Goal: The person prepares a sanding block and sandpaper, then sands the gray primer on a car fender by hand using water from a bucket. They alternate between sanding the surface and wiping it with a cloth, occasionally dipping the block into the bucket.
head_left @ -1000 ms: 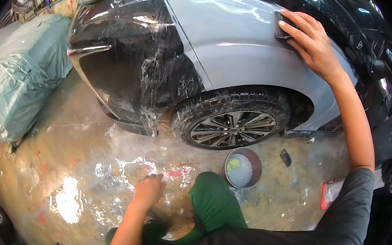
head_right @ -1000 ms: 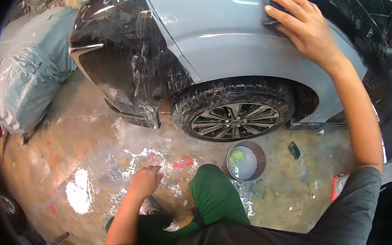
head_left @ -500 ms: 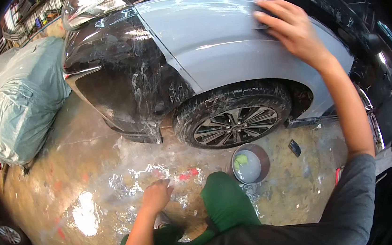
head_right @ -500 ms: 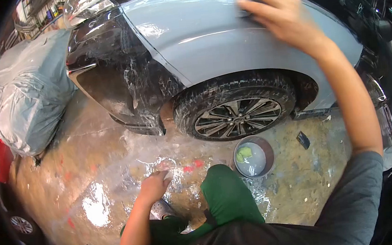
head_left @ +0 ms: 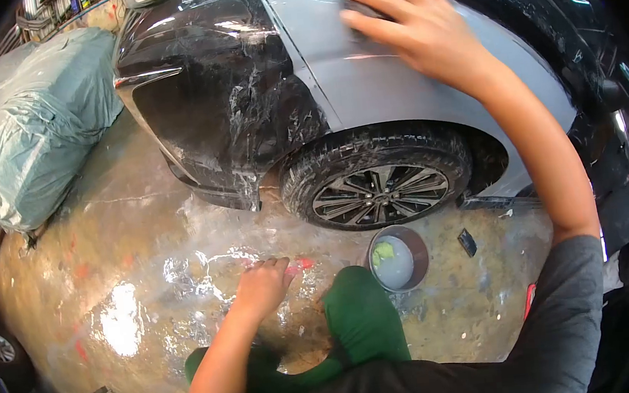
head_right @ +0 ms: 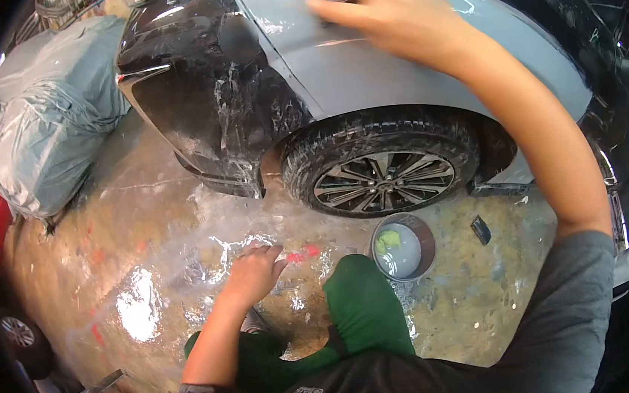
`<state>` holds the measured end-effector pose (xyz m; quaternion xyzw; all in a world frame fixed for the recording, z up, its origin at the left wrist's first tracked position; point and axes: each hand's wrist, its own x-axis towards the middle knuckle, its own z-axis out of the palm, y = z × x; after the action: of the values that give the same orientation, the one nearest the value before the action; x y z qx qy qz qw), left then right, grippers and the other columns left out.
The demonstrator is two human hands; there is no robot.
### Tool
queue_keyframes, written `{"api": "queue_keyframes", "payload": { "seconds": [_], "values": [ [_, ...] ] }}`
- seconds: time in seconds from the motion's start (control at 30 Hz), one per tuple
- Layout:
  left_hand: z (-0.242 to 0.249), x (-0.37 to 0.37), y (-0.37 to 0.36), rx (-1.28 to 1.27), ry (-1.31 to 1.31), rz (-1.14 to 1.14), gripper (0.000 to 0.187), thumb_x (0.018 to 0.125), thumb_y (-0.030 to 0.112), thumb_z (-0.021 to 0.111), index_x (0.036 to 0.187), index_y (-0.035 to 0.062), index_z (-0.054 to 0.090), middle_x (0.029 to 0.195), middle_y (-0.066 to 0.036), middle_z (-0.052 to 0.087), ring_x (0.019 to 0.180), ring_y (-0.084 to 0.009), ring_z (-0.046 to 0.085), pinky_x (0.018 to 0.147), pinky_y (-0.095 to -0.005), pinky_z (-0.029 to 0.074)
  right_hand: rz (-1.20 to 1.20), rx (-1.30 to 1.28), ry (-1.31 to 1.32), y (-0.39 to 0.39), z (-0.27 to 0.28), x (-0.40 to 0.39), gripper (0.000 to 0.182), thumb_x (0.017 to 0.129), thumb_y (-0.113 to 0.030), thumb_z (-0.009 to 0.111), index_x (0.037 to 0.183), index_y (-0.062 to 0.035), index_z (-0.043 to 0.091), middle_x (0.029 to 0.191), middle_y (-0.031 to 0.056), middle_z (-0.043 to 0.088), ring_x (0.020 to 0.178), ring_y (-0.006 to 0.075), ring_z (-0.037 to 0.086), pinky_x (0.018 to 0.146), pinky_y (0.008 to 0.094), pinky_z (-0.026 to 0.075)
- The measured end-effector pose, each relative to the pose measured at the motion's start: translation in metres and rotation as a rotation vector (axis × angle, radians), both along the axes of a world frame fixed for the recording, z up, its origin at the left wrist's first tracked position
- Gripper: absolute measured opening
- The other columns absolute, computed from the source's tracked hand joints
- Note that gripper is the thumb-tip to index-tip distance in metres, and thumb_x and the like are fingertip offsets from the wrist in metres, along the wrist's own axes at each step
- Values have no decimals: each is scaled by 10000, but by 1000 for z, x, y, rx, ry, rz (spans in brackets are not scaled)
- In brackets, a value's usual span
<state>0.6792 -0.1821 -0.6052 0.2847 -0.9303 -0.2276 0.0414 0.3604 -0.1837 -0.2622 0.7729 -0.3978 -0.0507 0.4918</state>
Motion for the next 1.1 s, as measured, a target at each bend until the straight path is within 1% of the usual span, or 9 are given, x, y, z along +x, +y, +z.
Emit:
{"api": "queue_keyframes", "payload": {
  "seconds": [0.1, 0.3, 0.43, 0.53, 0.7, 0.73, 0.8, 0.9, 1.1],
  "values": [
    [5, 14, 6, 9, 42, 25, 352, 973, 309, 651, 1224, 64, 688, 1126, -176, 734, 1070, -359, 698, 919, -463, 566, -1, -17, 18, 22, 0, -24, 394, 885, -130, 676, 1278, -159, 655, 1387, 58, 613, 1288, 280, 569, 1032, 467, 449],
    [7, -2, 5, -14, 54, 2, 344, 970, 301, 655, 1215, 60, 683, 1138, -175, 730, 1080, -355, 698, 916, -469, 566, 38, 20, 26, -43, -23, 47, 368, 890, -106, 666, 1256, -144, 653, 1418, 60, 602, 1311, 241, 572, 1045, 477, 442],
    [-7, 9, 4, 8, 3, -11, 330, 968, 295, 657, 1194, 56, 686, 1146, -175, 726, 1059, -360, 699, 907, -477, 566, -19, 18, -22, 14, -12, -14, 396, 897, -114, 690, 1279, -216, 668, 1429, 94, 591, 1308, 296, 578, 1045, 468, 456],
    [-2, 21, 5, 9, 7, 8, 320, 966, 288, 659, 1188, 59, 688, 1131, -170, 726, 1054, -360, 699, 906, -479, 567, -59, -58, -75, 57, -6, -48, 388, 901, -119, 703, 1277, -213, 681, 1434, 106, 590, 1297, 316, 583, 1043, 461, 460],
    [9, 17, 11, -37, 129, 23, 316, 957, 274, 665, 1184, 55, 689, 1098, -162, 729, 1046, -352, 701, 897, -474, 571, -4, -92, 5, 7, -16, -5, 344, 893, -191, 715, 1236, -186, 689, 1411, 103, 610, 1280, 309, 588, 1036, 461, 460],
    [11, 11, 10, -33, 106, 16, 319, 955, 275, 667, 1181, 51, 690, 1099, -161, 730, 1040, -353, 702, 893, -472, 573, 45, -86, -2, -11, -20, 11, 373, 853, -251, 744, 1216, -187, 692, 1400, 82, 621, 1258, 288, 602, 1015, 440, 473],
    [13, 0, 9, -14, 57, -2, 325, 950, 278, 672, 1175, 45, 692, 1102, -158, 732, 1027, -356, 704, 885, -469, 577, 126, 30, -47, -32, -17, 48, 219, 884, -178, 631, 1090, -113, 666, 1150, 39, 634, 1067, 227, 589, 876, 398, 446],
    [7, -4, 9, -71, 123, -29, 322, 947, 280, 676, 1163, 42, 699, 1088, -155, 739, 1006, -362, 707, 880, -462, 584, 73, -79, 38, -25, -23, 35, 397, 820, -261, 761, 1207, -197, 698, 1391, 55, 628, 1244, 261, 610, 1002, 416, 481],
    [6, -2, 13, -62, 77, -11, 337, 946, 296, 683, 1172, 49, 707, 1088, -152, 741, 1006, -356, 712, 895, -467, 577, 47, -95, 19, 12, -37, 14, 369, 824, -217, 754, 1190, -233, 708, 1392, 16, 624, 1228, 225, 602, 999, 417, 473]
  ]
}}
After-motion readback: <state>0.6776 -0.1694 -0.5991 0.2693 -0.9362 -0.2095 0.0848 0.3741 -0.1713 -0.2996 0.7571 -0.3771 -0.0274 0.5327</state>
